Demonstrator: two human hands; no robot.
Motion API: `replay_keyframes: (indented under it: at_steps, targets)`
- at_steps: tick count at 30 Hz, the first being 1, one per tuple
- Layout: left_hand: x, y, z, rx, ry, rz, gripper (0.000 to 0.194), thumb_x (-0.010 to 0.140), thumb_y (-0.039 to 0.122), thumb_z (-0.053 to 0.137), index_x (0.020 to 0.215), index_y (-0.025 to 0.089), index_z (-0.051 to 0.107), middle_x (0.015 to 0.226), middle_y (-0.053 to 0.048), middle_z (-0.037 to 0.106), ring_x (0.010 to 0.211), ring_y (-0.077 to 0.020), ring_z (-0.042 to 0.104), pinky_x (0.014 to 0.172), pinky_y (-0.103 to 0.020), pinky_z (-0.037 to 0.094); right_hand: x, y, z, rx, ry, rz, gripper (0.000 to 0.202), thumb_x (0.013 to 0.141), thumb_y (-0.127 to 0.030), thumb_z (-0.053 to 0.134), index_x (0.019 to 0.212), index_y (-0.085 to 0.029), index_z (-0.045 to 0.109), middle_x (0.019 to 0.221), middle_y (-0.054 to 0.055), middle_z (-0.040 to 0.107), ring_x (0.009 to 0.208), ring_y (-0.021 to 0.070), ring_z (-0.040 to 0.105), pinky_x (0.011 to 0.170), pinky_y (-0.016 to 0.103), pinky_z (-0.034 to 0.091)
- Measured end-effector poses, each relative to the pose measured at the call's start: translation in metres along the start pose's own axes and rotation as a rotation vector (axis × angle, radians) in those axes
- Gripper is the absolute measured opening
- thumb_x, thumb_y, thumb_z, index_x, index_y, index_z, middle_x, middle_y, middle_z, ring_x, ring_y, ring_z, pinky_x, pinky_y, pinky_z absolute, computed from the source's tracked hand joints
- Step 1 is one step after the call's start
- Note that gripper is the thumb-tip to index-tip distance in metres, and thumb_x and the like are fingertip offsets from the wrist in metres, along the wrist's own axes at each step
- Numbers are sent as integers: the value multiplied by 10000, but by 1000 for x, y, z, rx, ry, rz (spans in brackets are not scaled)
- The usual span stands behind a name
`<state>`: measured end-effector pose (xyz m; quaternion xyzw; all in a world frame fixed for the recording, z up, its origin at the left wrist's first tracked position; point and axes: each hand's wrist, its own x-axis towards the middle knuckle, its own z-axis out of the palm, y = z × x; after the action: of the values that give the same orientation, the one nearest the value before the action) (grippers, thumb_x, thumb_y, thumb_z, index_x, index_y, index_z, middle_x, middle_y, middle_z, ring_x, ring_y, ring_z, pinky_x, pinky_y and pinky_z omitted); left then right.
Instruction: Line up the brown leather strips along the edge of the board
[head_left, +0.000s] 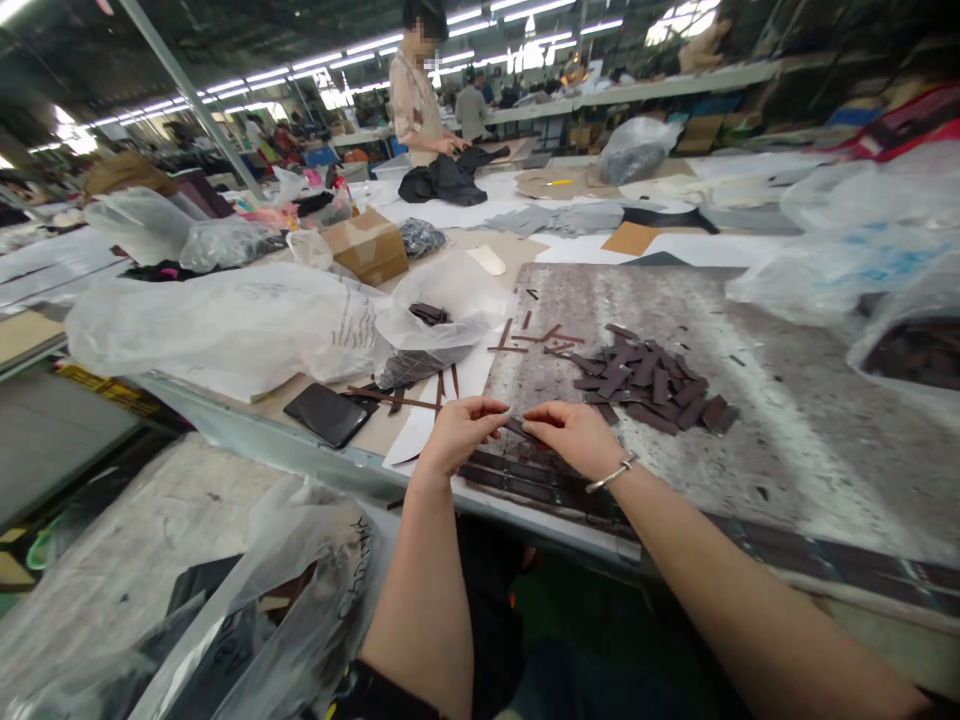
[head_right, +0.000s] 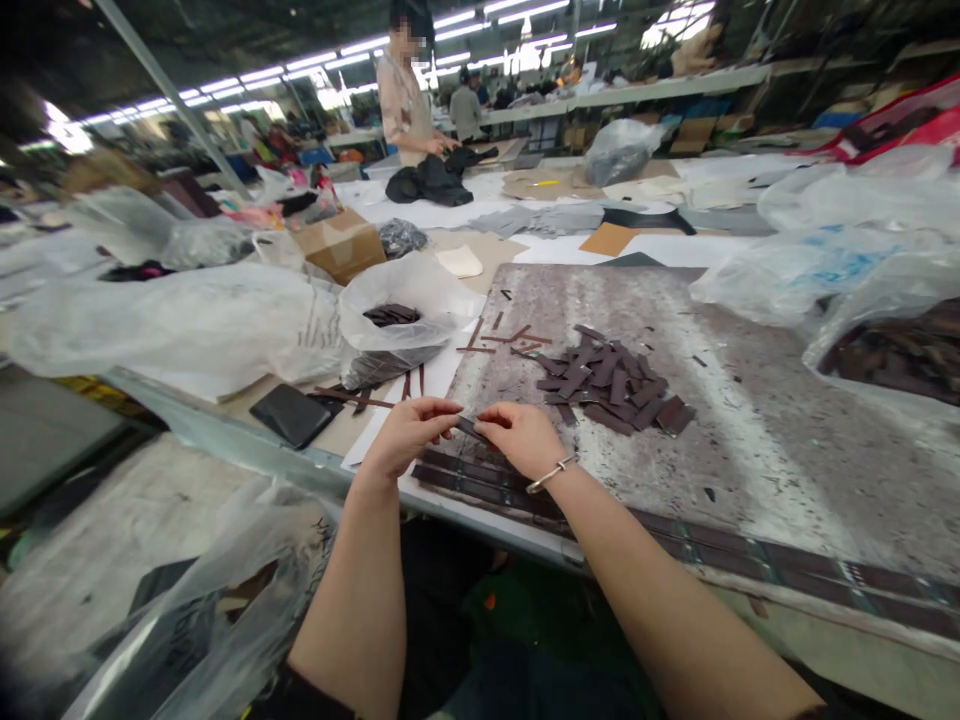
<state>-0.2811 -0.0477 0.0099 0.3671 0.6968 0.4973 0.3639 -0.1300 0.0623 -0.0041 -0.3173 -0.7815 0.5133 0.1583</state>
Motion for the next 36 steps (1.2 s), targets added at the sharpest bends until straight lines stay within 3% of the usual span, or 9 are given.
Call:
replay_keyframes:
  at_steps: [5, 10, 19, 36]
  targets:
    - [-3, -12, -22, 195, 104, -6, 274, 641, 298, 683, 868, 146, 666, 601, 30, 583, 552, -98, 510, 521, -204, 372, 15, -12, 23, -341, -63, -80, 150, 776, -293, 636, 882, -215, 708, 852, -4, 709, 796, 149, 635, 729, 239, 473]
    - [-5, -23, -34, 383, 122, -47, 114, 654, 272, 657, 709, 174, 679, 631, 9, 629, 628, -135, 560, 590, -231, 410, 20, -22, 35, -493, -119, -98, 103, 775, -290, 645, 820, -235, 719, 806, -14, 709, 791, 149, 632, 712, 232, 447]
    - [-4, -23, -32, 519, 150, -105, 46, 659, 216, 664, 684, 182, 646, 649, 4, 636, 646, -138, 565, 597, -235, 405, 22, -27, 39, -633, -135, -97, 119, 771, -325, 636, 802, -253, 725, 790, -14, 709, 759, 154, 626, 693, 235, 432]
    - [-1, -26, -31, 624, 133, -153, 70, 669, 251, 656, 712, 195, 651, 675, -5, 648, 661, -146, 568, 611, -243, 404, 21, -34, 47, -834, -154, -131, 164, 789, -318, 582, 828, -242, 723, 796, 38, 700, 769, 189, 613, 657, 260, 400]
